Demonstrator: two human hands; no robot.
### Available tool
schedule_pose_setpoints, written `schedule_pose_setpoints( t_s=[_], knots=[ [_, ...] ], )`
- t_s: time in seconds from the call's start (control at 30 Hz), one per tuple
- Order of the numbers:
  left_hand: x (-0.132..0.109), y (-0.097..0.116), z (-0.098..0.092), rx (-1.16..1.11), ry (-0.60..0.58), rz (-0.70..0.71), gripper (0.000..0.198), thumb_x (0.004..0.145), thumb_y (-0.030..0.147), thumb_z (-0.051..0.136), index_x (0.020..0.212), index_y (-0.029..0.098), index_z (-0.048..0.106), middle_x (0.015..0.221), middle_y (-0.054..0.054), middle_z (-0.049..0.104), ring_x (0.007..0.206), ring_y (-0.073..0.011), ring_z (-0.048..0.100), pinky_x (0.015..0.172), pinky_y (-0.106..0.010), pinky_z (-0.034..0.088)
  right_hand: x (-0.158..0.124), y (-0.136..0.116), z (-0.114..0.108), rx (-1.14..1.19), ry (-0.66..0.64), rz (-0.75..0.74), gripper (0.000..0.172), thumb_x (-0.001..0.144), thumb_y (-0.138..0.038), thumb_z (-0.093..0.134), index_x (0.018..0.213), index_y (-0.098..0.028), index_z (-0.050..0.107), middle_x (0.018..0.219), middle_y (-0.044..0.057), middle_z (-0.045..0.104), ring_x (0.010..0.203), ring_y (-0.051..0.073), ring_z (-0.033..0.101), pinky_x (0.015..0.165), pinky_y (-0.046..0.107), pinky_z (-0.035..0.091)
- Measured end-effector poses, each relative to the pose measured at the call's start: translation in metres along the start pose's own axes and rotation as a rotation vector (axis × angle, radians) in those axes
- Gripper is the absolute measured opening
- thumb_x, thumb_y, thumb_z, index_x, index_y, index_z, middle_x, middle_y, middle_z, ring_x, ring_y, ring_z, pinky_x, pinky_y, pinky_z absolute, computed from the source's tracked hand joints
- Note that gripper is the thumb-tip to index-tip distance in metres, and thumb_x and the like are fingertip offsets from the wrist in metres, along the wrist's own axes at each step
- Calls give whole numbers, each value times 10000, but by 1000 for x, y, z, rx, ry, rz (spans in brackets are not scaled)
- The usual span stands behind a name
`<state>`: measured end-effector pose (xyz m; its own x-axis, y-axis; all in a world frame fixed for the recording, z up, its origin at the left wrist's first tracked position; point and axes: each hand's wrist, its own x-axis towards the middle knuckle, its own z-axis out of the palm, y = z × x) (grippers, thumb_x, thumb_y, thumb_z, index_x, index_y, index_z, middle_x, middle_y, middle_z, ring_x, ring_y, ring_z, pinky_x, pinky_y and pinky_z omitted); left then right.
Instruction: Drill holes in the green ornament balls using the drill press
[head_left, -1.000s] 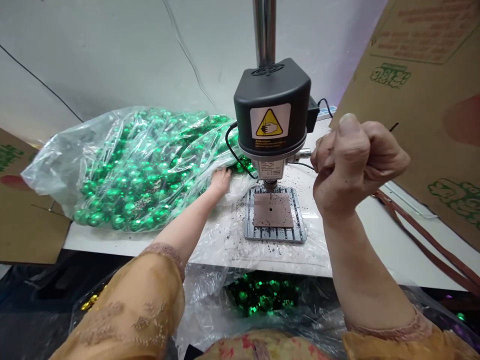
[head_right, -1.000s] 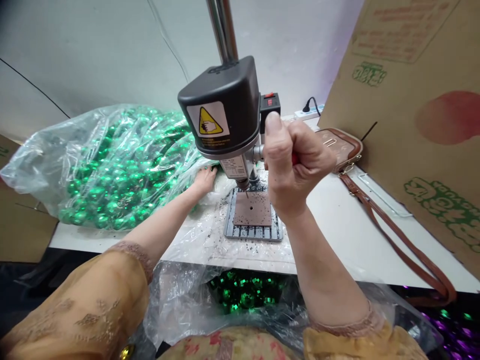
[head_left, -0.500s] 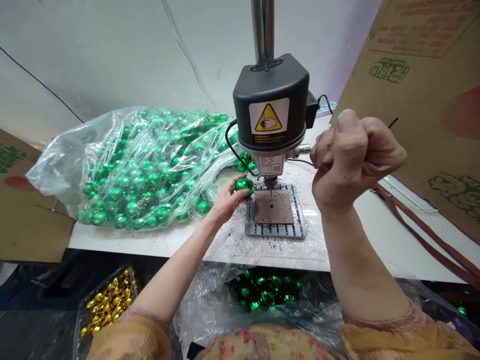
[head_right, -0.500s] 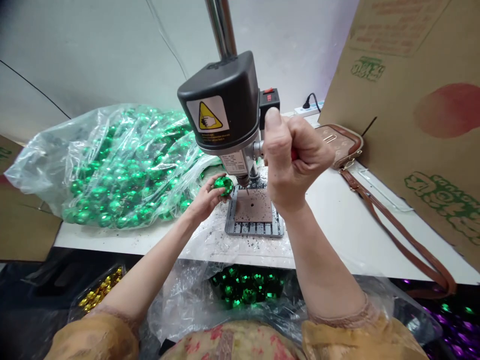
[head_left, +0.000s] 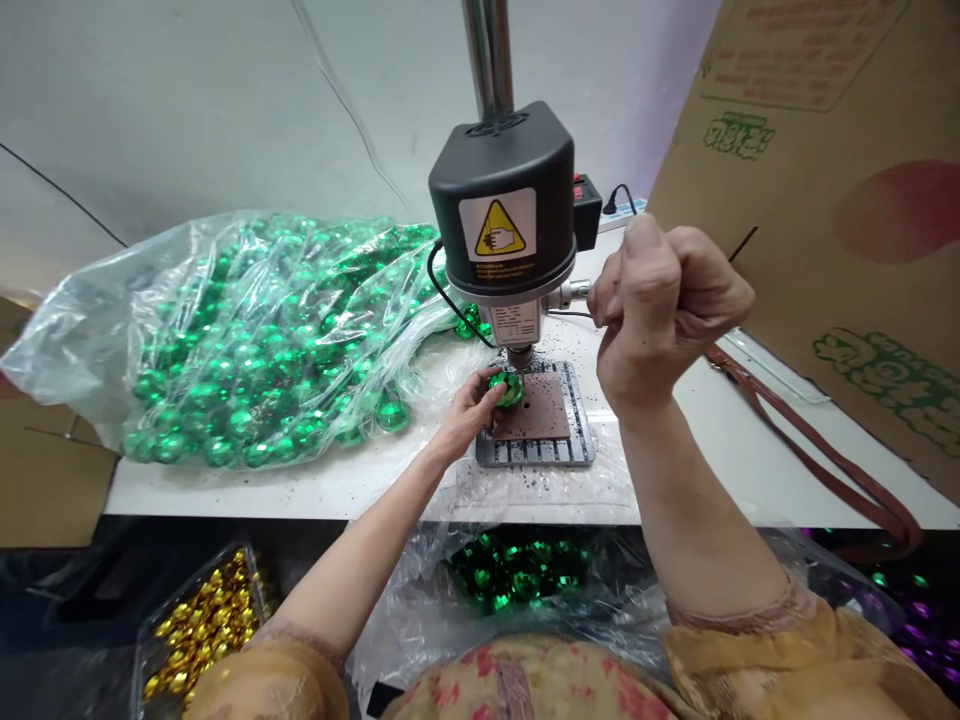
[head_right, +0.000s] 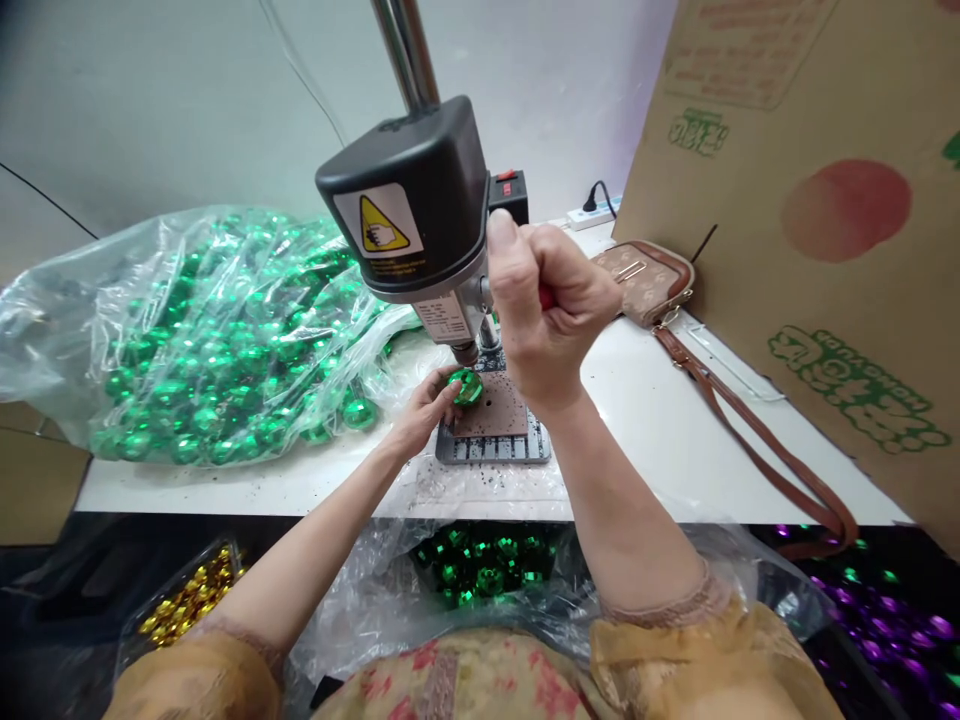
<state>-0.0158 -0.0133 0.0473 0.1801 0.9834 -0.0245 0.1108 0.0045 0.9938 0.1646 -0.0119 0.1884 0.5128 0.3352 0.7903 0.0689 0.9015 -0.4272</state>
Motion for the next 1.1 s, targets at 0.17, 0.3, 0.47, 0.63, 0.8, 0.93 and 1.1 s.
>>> schedule_pose_setpoints(
  t_s=[0.17, 0.3, 0.47, 0.63, 0.8, 0.93, 1.1],
  knots=[
    [5, -6, 6, 51, -27, 50, 647, 814, 657, 768, 1247, 197, 631, 990, -45, 705, 667, -117, 573, 580, -259, 469, -1, -6, 1, -64, -6, 12, 569, 970, -480, 592, 575, -237, 262, 499, -46, 283, 440, 88, 280, 502, 339, 264],
    [5, -10, 10, 159, -2, 121, 586, 803, 574, 809, 1233, 203, 665, 1005, -48, 711, 817, -171, 625, 738, -306, 523, -1, -8, 0, -60, -19, 26, 576, 967, -505, 590, 588, -230, 255, 518, -50, 269, 455, 65, 298, 512, 313, 260],
    [-2, -11, 19, 423, 93, 206, 522, 793, 486, 852, 1232, 240, 711, 996, -62, 691, 959, -247, 647, 864, -378, 544, -1, -6, -1, -104, -33, 66, 600, 943, -622, 555, 589, -242, 255, 526, -50, 247, 467, 69, 272, 523, 322, 307],
    [-4, -15, 28, 454, 131, 258, 498, 848, 449, 819, 1277, 234, 688, 1189, -119, 667, 1145, -293, 626, 996, -428, 531, 0, -6, -2, -116, -33, 40, 602, 950, -570, 579, 578, -237, 242, 500, -42, 275, 452, 81, 270, 489, 332, 280],
    [-2, -18, 28, 444, 118, 258, 506, 860, 468, 806, 1285, 227, 677, 1212, -125, 662, 1167, -301, 617, 1025, -446, 520, -6, -3, -5, -143, -42, -18, 566, 999, -507, 524, 608, -234, 220, 525, -42, 252, 468, 70, 259, 504, 323, 252],
    [-2, -20, 27, 424, 107, 271, 515, 860, 494, 802, 1283, 229, 675, 1216, -124, 658, 1177, -305, 615, 1040, -455, 510, -13, 1, -8, -74, -17, -11, 573, 982, -496, 561, 609, -223, 221, 518, -40, 245, 479, 81, 257, 517, 340, 212],
    [-2, -20, 27, 410, 107, 273, 512, 860, 494, 802, 1282, 235, 673, 1221, -120, 654, 1189, -304, 612, 1051, -455, 504, -18, 7, -11, -31, -18, -65, 547, 984, -427, 567, 620, -227, 212, 518, -52, 208, 453, 78, 227, 505, 334, 186]
  ],
)
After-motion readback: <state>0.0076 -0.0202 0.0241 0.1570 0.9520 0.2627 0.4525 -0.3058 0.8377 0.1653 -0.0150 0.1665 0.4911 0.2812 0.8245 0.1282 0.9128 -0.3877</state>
